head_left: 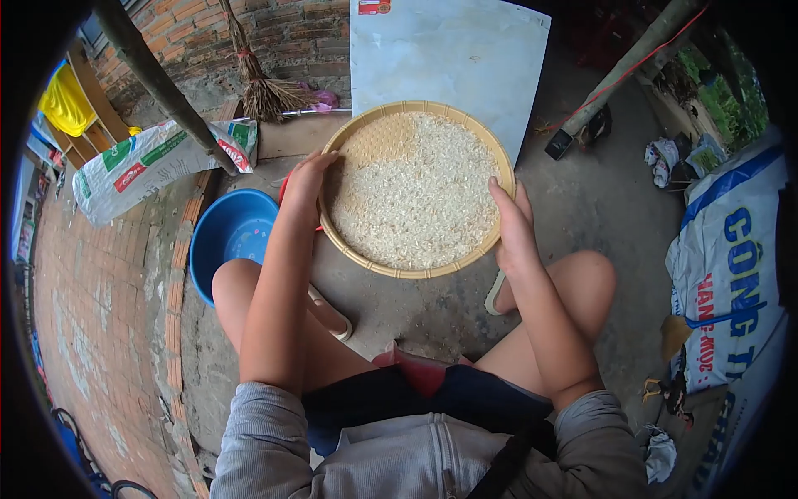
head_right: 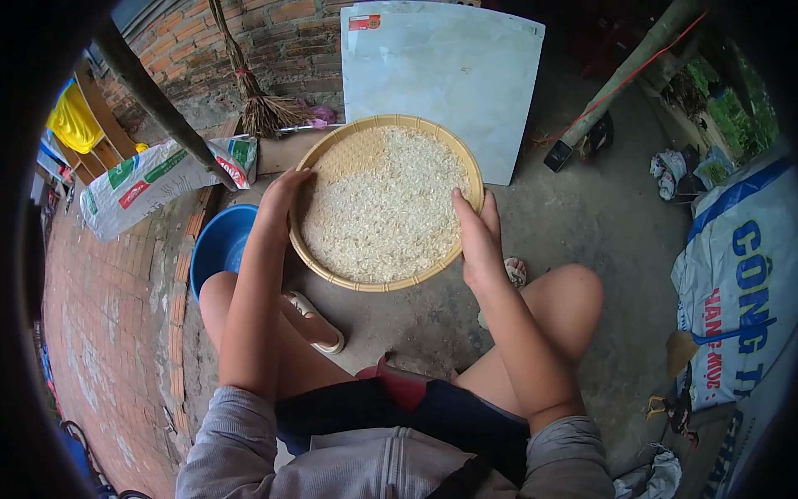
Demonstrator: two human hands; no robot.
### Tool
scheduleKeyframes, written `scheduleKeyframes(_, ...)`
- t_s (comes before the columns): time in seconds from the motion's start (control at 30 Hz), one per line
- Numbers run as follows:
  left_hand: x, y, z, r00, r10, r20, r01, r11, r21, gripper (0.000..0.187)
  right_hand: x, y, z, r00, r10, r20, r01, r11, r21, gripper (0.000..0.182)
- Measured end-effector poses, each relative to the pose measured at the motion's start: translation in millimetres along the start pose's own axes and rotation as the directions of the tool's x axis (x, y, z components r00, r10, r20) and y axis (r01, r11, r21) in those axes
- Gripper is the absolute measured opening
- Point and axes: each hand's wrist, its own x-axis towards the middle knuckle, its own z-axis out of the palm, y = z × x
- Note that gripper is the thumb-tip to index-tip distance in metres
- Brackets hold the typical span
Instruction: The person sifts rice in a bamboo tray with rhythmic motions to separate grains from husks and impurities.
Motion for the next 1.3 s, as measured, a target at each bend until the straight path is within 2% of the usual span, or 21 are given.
scheduleKeyframes(0.07, 8.5, -8.4, -5.2, 0.999, -0.028, 0.036, 0.028, 1.000, 0.007, 0.022, 0.8, 2.5, -3.2, 1.000, 0.017, 0.012, -0.017, 0.999, -0.032, 0.028)
scheduleKeyframes(0.13, 9.1, -26.8, 8.6, 0.978, -0.210, -0.010, 0.208, 0.972, -0.114, 0.025, 17.7, -8.2, -17.9, 0.990, 0.142, 0.015, -0.141, 0.989, -0.040, 0.034)
scheduleKeyframes(0.17, 16.9, -53.6, 10.1, 0.998, -0.059, -0.003, 0.058, 0.994, -0.095, 0.027, 34.8, -1.1, -32.1, 0.984, 0.177, 0.011, -0.177, 0.980, 0.090, 0.033)
scheduleKeyframes(0.2, 4.3, -64.1, 24.4, 0.993, 0.018, -0.120, -0.016, 1.000, 0.017, 0.029, 42.9, -5.1, -37.6, 0.984, 0.178, 0.006, -0.177, 0.980, 0.092, 0.033)
scheduleKeyframes(0.27, 0.6, -74.3, 28.7, 0.995, -0.007, -0.097, 0.003, 0.999, -0.047, 0.032, 52.0, -9.8, -48.4, 0.907, 0.418, 0.045, -0.418, 0.882, 0.219, 0.029)
scheduleKeyframes(0.33, 13.1, -60.1, 12.8, 0.998, -0.069, -0.015, 0.068, 0.995, -0.068, 0.034, 32.0, -4.8, -35.4, 0.972, 0.235, -0.014, -0.232, 0.965, 0.121, 0.035)
scheduleKeyframes(0.4, -7.1, -4.2, 9.9, 0.997, -0.052, 0.052, 0.048, 0.996, 0.077, 0.035, -1.4, 12.8, -9.2, 0.995, 0.061, -0.079, -0.072, 0.986, -0.147, 0.036)
scheduleKeyframes(0.47, 3.3, -11.5, 1.6, 1.000, 0.019, 0.009, -0.020, 0.999, 0.042, 0.035, 7.0, 14.3, -17.7, 0.994, 0.099, -0.053, -0.104, 0.988, -0.118, 0.036)
scheduleKeyframes(0.57, -31.1, -36.3, 35.2, 0.965, 0.232, -0.119, -0.216, 0.967, 0.132, 0.039, 40.5, -4.0, -38.3, 0.941, 0.338, -0.024, -0.335, 0.940, 0.069, 0.031)
scheduleKeyframes(0.6, -34.3, -43.7, 40.5, 0.963, 0.256, -0.085, -0.246, 0.962, 0.118, 0.041, 42.1, -6.7, -39.6, 0.940, 0.341, -0.024, -0.339, 0.938, 0.072, 0.031)
scheduleKeyframes(0.67, -29.3, -37.2, 35.4, 0.980, 0.196, -0.046, -0.190, 0.976, 0.111, 0.041, 43.6, -9.8, -40.5, 0.953, 0.303, -0.014, -0.302, 0.951, 0.064, 0.031)
scheduleKeyframes(0.73, -12.1, -20.4, 22.0, 0.992, 0.121, -0.019, -0.119, 0.990, 0.081, 0.036, 31.1, 5.1, -30.4, 0.989, 0.146, -0.015, -0.146, 0.989, 0.015, 0.031)
scheduleKeyframes(0.8, 4.5, -10.1, 8.0, 0.998, 0.065, 0.024, -0.065, 0.997, 0.028, 0.035, 10.6, 15.9, -15.4, 0.998, 0.049, -0.048, -0.057, 0.981, -0.185, 0.029)
scheduleKeyframes(0.87, 1.0, -7.4, 10.5, 0.998, -0.037, 0.054, 0.036, 0.999, 0.005, 0.036, 15.3, 19.1, -21.4, 0.994, 0.099, -0.050, -0.106, 0.979, -0.176, 0.029)
scheduleKeyframes(0.93, 10.5, -41.6, 14.9, 0.998, 0.057, 0.005, -0.057, 0.998, 0.002, 0.036, 26.8, 3.4, -32.7, 0.991, 0.130, -0.038, -0.132, 0.989, -0.066, 0.029)
scheduleKeyframes(1.0, -3.1, -70.0, 32.0, 0.966, 0.228, -0.120, -0.203, 0.960, 0.193, 0.035, 43.9, -8.1, -46.1, 0.984, 0.173, -0.049, -0.171, 0.984, 0.044, 0.028)
scheduleKeyframes(1.07, -26.2, -48.0, 38.7, 0.996, 0.010, -0.094, 0.015, 0.966, 0.256, 0.036, 55.2, -14.5, -55.8, 0.977, 0.207, 0.045, -0.207, 0.978, -0.012, 0.030)
scheduleKeyframes(1.13, -9.8, -41.3, 25.6, 0.993, 0.110, -0.040, -0.108, 0.993, 0.058, 0.036, 43.0, -4.8, -44.4, 0.983, 0.180, 0.047, -0.179, 0.984, -0.020, 0.030)
scheduleKeyframes(1.2, -1.6, -24.9, 10.8, 0.996, 0.090, -0.021, -0.091, 0.995, -0.039, 0.031, 13.9, 4.5, -20.4, 0.998, 0.006, -0.059, -0.024, 0.954, -0.298, 0.032)
scheduleKeyframes(1.27, -3.0, -21.2, 8.7, 0.999, 0.041, -0.008, -0.041, 0.999, -0.034, 0.030, 9.4, 1.2, -19.6, 0.998, 0.013, -0.054, -0.029, 0.951, -0.306, 0.033)
scheduleKeyframes(1.3, -3.1, -30.3, 11.0, 0.994, 0.098, -0.047, -0.098, 0.995, 0.010, 0.030, 14.8, -5.1, -24.2, 0.998, 0.044, -0.051, -0.054, 0.978, -0.199, 0.029)
